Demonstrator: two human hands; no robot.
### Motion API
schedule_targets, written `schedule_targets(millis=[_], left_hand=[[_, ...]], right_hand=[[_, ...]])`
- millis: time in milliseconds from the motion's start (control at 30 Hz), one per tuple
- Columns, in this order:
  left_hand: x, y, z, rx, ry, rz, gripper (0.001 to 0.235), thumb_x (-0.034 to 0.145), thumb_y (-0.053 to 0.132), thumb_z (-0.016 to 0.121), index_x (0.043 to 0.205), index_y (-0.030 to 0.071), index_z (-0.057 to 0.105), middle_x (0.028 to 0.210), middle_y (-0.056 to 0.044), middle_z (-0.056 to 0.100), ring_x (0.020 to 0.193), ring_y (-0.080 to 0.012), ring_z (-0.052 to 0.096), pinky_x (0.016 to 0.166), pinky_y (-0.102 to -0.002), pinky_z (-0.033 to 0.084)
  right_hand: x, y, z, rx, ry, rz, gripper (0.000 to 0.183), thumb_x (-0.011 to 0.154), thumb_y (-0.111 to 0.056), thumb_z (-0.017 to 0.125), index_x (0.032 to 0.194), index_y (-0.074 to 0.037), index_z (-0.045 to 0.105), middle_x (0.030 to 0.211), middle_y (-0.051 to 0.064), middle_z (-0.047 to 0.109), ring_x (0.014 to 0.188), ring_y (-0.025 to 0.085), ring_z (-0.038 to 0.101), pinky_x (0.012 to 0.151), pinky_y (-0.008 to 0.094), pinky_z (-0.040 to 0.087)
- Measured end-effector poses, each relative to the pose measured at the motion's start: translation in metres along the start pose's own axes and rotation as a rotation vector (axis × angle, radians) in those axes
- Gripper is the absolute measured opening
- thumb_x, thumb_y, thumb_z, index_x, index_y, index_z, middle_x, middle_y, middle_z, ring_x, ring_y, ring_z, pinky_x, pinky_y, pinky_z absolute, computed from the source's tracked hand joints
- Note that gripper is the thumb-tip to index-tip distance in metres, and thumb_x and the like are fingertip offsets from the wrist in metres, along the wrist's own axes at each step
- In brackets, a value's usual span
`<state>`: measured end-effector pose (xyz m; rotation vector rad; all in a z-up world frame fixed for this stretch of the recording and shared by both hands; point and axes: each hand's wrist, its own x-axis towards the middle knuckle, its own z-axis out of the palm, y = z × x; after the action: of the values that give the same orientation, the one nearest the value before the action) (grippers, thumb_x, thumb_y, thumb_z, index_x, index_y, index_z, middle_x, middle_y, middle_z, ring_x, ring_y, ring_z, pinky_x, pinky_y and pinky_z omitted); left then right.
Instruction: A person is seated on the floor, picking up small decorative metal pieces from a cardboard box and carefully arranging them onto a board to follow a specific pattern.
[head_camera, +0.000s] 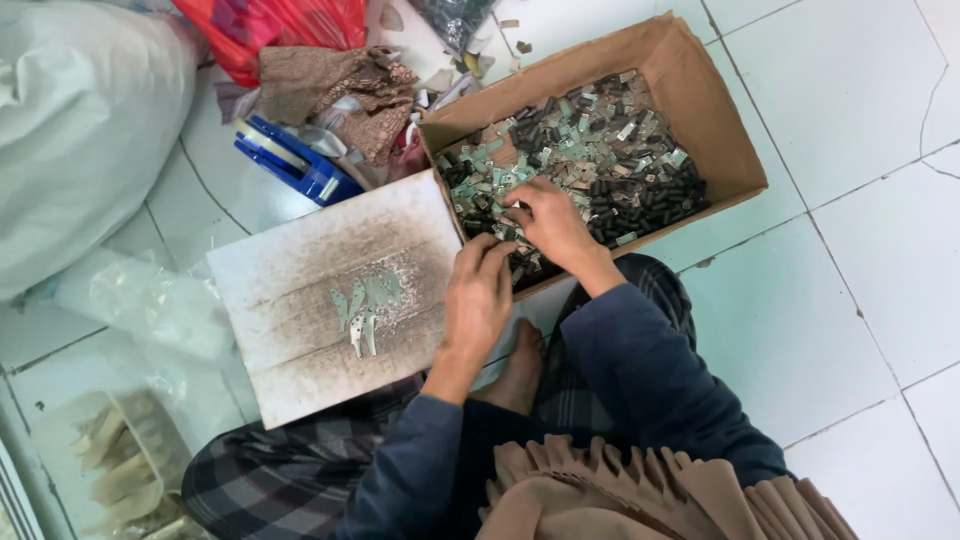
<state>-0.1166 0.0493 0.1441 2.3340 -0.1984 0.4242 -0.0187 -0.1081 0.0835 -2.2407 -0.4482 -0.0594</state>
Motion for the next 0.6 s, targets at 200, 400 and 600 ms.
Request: schedule_targets(millis=[200, 400, 600], left_hand=[[0.024, -0.056, 0.121, 0.238, -0.414, 0.008, 0.028, 0.095, 0.016, 0.067, 0.123, 0.012, 0.069, 0.128, -0.014, 0.059, 0.121, -0.0380, 0.062, 0.086, -0.046, 0.058], [0.025, -0.082, 0.145, 0.334, -0.614, -0.156, 0.043, 0.096, 0.033, 0.065, 0.134, 0.015, 0.060, 0.149, -0.015, 0.047, 0.140, -0.0414, 0.045, 0.098, -0.056, 0.050], [0.027, -0.079, 0.141, 0.359, -0.628, -0.157, 0.045, 0.096, 0.032, 0.065, 0.138, 0.016, 0.056, 0.152, -0.012, 0.041, 0.143, -0.0385, 0.041, 0.099, -0.055, 0.050]], right_hand=[[0.010, 0.053, -0.033, -0.412, -0.479, 0.315, 0.034, 0.104, -0.020, 0.063, 0.136, -0.010, 0.067, 0.138, 0.022, 0.057, 0.131, 0.046, 0.053, 0.092, 0.058, 0.056], [0.028, 0.096, -0.041, -0.326, -0.545, 0.437, 0.051, 0.101, -0.006, 0.056, 0.148, -0.025, 0.060, 0.158, 0.023, 0.044, 0.147, 0.049, 0.037, 0.107, 0.058, 0.048], [0.042, 0.132, -0.044, -0.274, -0.482, 0.466, 0.064, 0.094, 0.007, 0.050, 0.145, -0.030, 0.063, 0.166, 0.022, 0.033, 0.146, 0.052, 0.037, 0.107, 0.058, 0.048]])
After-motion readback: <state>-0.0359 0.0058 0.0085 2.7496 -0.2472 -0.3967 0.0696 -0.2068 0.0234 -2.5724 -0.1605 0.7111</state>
